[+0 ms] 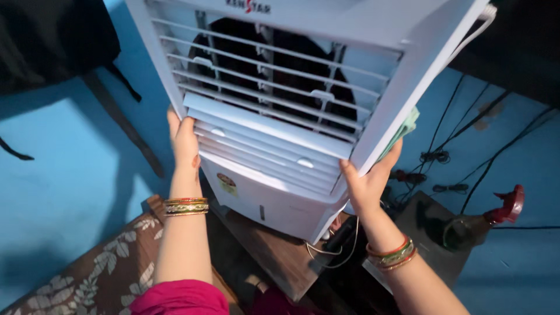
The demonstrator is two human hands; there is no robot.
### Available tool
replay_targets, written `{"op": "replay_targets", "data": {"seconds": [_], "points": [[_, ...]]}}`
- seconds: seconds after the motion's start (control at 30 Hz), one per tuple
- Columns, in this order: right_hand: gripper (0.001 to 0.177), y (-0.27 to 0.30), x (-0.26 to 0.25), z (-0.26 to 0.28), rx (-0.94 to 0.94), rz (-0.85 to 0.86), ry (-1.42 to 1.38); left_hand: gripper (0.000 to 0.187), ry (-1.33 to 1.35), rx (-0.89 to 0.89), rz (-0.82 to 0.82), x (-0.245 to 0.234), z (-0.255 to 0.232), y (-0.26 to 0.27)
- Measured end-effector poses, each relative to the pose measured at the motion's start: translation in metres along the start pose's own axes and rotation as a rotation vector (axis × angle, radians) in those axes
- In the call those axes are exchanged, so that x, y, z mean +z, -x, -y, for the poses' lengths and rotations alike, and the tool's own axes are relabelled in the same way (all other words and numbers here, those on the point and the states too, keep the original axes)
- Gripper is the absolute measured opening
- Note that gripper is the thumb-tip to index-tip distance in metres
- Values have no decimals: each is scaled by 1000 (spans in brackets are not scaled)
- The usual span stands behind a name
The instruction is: The person wipes the top and sides of a black electronic device with a light green cloth, then cleans the top and front grille of a white air cooler. The person uses a cloth to wipe surfaces in a bedroom setting.
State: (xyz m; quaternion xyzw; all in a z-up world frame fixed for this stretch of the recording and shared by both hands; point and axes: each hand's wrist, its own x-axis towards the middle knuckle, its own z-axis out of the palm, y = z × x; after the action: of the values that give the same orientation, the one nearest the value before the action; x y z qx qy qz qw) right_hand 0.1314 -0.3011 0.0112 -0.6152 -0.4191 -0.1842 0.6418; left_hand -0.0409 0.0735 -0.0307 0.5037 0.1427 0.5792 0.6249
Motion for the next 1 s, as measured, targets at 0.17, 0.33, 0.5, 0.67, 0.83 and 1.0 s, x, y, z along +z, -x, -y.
{"op": "replay_targets", "data": {"seconds": [0.17, 0.33, 0.5, 0.67, 0.83, 1.0], "points": [[110, -3, -15, -18, -50, 16, 35, 50, -30, 32, -13, 16, -18, 19], [109, -15, -35, -38, -61, 22, 43, 48, -162, 46, -49, 28, -34, 52], [110, -32, -63, -60, -70, 34, 15, 49, -301, 100, -149, 57, -42, 101], [114, -35, -62, -72, -54, 22, -136, 52, -263, 175, -166, 73, -58, 110], [112, -50, -80, -87, -57, 59, -149, 57, -460, 242, -233, 88, -55, 140], [111, -59, -90, -101, -47, 89, -213, 58, -596, 296, -261, 101, -51, 162]]}}
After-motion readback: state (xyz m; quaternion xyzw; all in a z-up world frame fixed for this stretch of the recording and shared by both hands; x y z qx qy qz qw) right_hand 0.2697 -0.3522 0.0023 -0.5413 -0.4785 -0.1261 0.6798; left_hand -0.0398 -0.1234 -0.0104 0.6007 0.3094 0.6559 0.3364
